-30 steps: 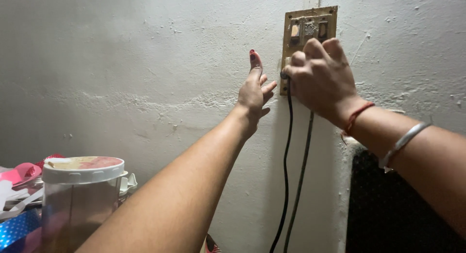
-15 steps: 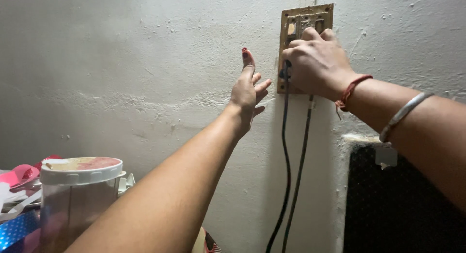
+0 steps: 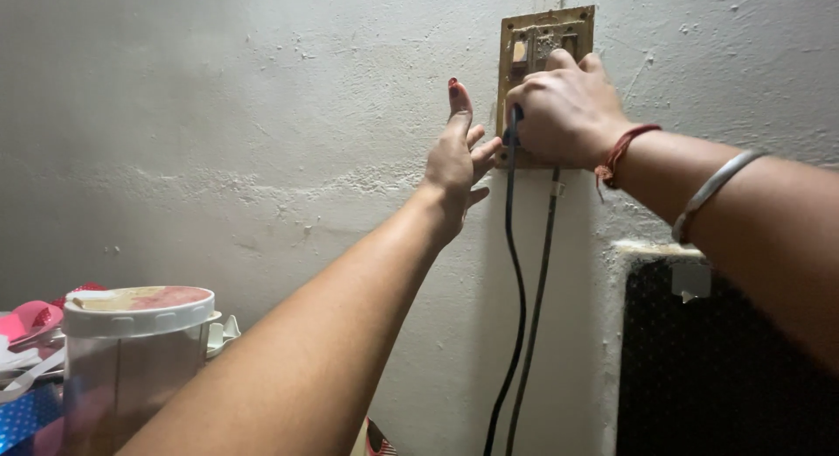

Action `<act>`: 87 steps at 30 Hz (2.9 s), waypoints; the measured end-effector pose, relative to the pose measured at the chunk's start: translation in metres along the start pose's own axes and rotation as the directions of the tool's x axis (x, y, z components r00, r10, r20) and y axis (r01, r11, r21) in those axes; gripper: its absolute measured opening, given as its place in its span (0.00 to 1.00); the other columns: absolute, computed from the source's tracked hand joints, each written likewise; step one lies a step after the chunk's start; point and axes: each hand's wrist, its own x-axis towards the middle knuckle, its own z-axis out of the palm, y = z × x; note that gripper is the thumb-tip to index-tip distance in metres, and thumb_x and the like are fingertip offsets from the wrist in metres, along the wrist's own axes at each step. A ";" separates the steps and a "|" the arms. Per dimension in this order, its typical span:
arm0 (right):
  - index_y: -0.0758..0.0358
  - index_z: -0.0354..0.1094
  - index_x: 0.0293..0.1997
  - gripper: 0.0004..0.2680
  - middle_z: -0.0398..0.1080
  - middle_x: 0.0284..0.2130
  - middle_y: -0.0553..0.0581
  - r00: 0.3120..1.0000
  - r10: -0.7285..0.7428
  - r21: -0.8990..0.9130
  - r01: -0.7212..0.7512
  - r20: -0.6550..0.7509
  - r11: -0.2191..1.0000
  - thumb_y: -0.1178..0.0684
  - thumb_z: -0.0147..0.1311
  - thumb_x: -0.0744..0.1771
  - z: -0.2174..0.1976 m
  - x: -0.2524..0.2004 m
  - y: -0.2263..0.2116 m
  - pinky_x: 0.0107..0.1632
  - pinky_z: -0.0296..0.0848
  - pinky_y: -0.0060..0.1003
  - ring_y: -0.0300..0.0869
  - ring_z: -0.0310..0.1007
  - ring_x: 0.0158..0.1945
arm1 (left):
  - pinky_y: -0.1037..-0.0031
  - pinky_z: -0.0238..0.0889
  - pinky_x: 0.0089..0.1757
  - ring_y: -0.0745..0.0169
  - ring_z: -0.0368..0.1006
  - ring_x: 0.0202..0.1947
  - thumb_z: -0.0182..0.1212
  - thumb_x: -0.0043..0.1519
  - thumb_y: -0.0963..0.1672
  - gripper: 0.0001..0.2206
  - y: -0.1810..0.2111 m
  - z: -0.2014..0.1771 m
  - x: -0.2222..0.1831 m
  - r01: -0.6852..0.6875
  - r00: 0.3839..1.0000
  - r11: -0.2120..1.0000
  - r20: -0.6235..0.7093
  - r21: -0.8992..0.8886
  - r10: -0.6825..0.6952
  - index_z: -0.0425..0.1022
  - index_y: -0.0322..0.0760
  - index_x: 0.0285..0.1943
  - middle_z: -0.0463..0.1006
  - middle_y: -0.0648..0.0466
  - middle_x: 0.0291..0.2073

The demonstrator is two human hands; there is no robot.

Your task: Plug in an electric hand mixer and use it to whip cream in a bowl.

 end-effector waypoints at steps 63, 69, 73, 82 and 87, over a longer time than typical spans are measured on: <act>0.49 0.80 0.27 0.03 0.75 0.38 0.49 0.820 -0.199 -0.064 0.195 -0.537 0.979 0.50 0.62 0.61 0.015 -0.014 0.006 0.58 0.56 0.47 0.45 0.63 0.52 | 0.60 0.55 0.62 0.49 0.60 0.64 0.45 0.63 0.52 0.21 0.014 0.041 0.016 0.009 0.880 0.529 -0.258 0.849 0.399 0.84 0.40 0.45 0.72 0.45 0.57; 0.49 0.80 0.27 0.06 0.75 0.35 0.49 0.830 -0.143 0.036 0.193 -0.538 0.981 0.51 0.60 0.65 0.019 -0.013 0.005 0.58 0.56 0.44 0.47 0.63 0.50 | 0.56 0.57 0.60 0.50 0.60 0.63 0.42 0.64 0.51 0.21 0.015 0.042 0.013 -0.014 0.883 0.412 -0.182 0.911 0.432 0.79 0.38 0.50 0.70 0.47 0.56; 0.50 0.80 0.26 0.05 0.76 0.36 0.50 0.848 -0.177 -0.011 0.198 -0.500 0.980 0.51 0.61 0.63 0.018 -0.010 0.007 0.59 0.56 0.44 0.46 0.63 0.51 | 0.55 0.57 0.60 0.49 0.60 0.64 0.40 0.67 0.51 0.22 0.018 0.043 0.012 0.030 0.903 0.379 -0.188 0.925 0.387 0.81 0.37 0.47 0.70 0.47 0.58; 0.47 0.82 0.32 0.03 0.76 0.41 0.49 0.892 -0.109 0.050 0.145 -0.438 0.988 0.52 0.62 0.64 0.012 -0.012 0.004 0.61 0.55 0.42 0.47 0.63 0.54 | 0.55 0.55 0.62 0.48 0.58 0.67 0.46 0.64 0.49 0.18 0.034 0.040 0.017 0.077 0.932 0.380 -0.202 0.922 0.301 0.79 0.40 0.54 0.69 0.51 0.63; 0.45 0.82 0.38 0.06 0.74 0.43 0.52 0.977 -0.076 0.095 0.096 -0.198 0.991 0.45 0.64 0.62 -0.025 -0.020 0.012 0.59 0.51 0.46 0.49 0.61 0.51 | 0.52 0.53 0.62 0.47 0.54 0.70 0.48 0.63 0.48 0.19 0.041 0.041 0.017 0.125 0.954 0.330 -0.205 0.936 0.219 0.74 0.40 0.61 0.66 0.51 0.66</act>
